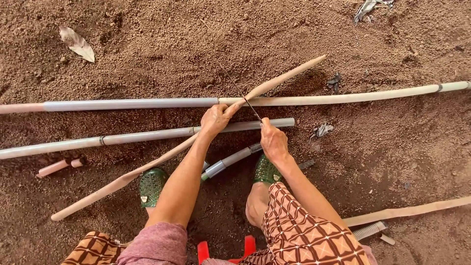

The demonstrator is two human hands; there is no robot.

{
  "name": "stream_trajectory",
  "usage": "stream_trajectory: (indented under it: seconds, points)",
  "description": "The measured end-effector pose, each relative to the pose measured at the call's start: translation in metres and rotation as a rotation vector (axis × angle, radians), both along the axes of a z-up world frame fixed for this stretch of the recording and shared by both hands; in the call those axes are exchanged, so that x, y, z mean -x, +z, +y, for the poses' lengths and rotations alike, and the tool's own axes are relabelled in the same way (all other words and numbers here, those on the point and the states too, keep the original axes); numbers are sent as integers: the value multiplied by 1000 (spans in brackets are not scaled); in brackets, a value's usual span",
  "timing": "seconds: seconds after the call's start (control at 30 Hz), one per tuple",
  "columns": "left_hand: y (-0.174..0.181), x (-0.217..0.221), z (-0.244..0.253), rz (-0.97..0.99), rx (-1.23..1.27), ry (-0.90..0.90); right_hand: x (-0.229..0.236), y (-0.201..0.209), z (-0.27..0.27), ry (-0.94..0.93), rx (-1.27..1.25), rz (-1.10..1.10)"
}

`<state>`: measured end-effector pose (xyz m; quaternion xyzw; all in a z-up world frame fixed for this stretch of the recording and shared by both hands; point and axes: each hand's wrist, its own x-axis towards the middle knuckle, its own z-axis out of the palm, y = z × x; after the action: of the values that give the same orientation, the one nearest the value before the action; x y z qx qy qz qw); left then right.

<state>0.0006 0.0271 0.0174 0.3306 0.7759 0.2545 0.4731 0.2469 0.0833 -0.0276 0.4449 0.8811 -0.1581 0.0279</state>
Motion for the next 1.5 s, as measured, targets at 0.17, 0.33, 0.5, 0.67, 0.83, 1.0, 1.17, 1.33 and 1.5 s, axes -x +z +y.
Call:
stream_trajectory:
  seconds: [0.17,0.33,0.5,0.67,0.83,1.0,1.17,1.33,1.5]
  points:
    - [-8,0,2,11,14,1,3,3,1,-15,5,-30]
    - [-3,3,4,-12,23,3,5,8,1,-3,1,-48]
    - [-13,6,5,21,-6,-59,2,1,4,27,-33,-80]
    - [-14,5,-1,45,-30,-62,-28,27,-8,19,-2,-109]
    - [-13,2,-4,26,-59,-32,-52,20,-17,-33,60,-119]
    - [-8,0,1,46,-23,-28,13,23,12,77,16,-75]
    - [-16,2,1,63,6,-54,-17,24,-5,3,98,-53]
    - [-6,-3,0,62,-24,-40,-59,30,-26,-30,127,-107]
    - [5,-5,3,119,-39,-51,-10,32,0,5,89,-70]
